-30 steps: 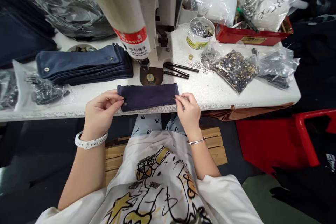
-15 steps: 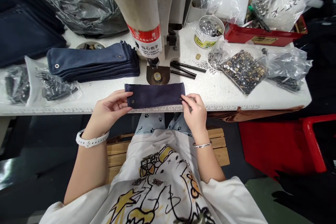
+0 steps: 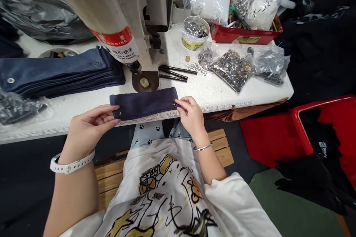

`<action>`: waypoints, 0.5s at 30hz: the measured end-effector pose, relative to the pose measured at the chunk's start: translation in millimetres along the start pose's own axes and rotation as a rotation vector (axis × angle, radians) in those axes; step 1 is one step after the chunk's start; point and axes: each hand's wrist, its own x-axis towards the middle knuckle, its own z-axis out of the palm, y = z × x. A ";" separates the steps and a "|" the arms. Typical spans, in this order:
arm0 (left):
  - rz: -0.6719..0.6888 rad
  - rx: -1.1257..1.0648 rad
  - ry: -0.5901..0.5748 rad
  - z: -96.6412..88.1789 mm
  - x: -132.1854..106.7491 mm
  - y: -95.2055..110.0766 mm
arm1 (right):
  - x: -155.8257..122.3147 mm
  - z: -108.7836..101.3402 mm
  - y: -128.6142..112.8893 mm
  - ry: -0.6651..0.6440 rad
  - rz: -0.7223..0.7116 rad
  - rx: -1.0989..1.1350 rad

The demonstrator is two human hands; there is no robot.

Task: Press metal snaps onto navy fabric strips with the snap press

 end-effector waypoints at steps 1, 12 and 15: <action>0.005 0.010 -0.001 0.4 0.0 0.7 | -0.3 0.2 0.4 0.003 -0.004 -0.007; 0.157 0.098 0.051 7.4 -1.7 12.3 | -2.0 9.1 -20.9 0.115 0.002 -0.258; 0.130 0.094 -0.005 5.9 -3.1 16.5 | 0.8 13.3 -26.9 0.097 0.033 -0.284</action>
